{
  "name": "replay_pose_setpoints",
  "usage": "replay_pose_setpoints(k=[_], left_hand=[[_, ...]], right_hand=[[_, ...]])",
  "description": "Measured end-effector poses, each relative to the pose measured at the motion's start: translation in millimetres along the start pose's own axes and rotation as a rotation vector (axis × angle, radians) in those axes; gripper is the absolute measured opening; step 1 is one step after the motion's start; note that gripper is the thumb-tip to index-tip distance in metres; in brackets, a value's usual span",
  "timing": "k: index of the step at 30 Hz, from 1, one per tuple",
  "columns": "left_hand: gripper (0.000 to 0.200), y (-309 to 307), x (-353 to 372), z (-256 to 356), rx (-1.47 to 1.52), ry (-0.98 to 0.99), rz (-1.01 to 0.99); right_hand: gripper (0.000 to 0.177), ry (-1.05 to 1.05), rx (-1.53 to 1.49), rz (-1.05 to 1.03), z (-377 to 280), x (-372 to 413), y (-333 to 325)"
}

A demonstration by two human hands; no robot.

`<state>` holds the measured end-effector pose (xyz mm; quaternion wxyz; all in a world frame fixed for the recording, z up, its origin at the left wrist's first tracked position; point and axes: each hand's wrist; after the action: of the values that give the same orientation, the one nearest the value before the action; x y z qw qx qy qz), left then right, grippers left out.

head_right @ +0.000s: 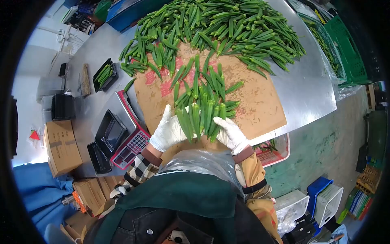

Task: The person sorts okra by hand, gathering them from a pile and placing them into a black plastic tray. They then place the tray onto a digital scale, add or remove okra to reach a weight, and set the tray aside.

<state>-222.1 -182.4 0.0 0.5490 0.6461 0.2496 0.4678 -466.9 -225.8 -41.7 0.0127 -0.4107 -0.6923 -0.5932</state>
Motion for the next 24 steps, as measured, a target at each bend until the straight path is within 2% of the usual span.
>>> replay_pose_setpoints(k=[2,3,6,7,8,10,13,16,17,20,21,24], left_hand=[[0.076,-8,1,-5,-0.122,0.046,-0.037],[0.079,-10,1,-9,-0.184,0.068,-0.055],[0.085,1,4,-27,-0.593,0.223,0.043],[0.086,-4,2,-30,-0.585,0.237,-0.005],[0.084,-7,8,-30,-0.560,0.223,0.048],[0.079,-33,8,-31,-0.438,0.194,0.079],[0.083,-37,10,-22,-0.394,0.137,-0.022],[0.089,-24,16,-7,-0.310,0.208,-0.170],[0.095,-20,23,0,-0.328,0.240,-0.091],[0.096,-16,31,15,-0.111,0.279,-0.279],[0.102,-19,32,23,-0.011,0.277,-0.374],[0.101,-8,58,50,-0.024,0.396,-0.385]], right_hand=[[0.033,-0.017,0.083,0.038,5,1,14],[0.052,-0.057,0.244,0.047,10,0,22],[0.082,-0.160,0.851,0.230,26,0,70],[0.100,-0.153,1.060,0.227,39,-10,62],[0.098,-0.197,1.148,0.244,53,-16,57],[0.092,-0.150,1.246,0.252,46,4,100],[0.078,-0.098,1.181,0.026,28,25,118],[0.063,-0.061,0.794,-0.159,11,26,115],[0.059,-0.047,0.523,-0.134,10,26,115],[0.063,-0.145,0.370,-0.169,-3,23,115],[0.066,-0.180,0.379,-0.141,-5,22,112],[0.062,-0.265,0.539,-0.017,-5,20,85]])
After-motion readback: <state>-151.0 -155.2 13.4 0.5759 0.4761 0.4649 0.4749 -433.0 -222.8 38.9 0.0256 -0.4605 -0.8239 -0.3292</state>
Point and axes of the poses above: each hand's wrist, its own x-axis away from the middle knuckle, its own y-axis out of the palm, z = x × y, and after that the axes turned 4 degrees about y, right-handed
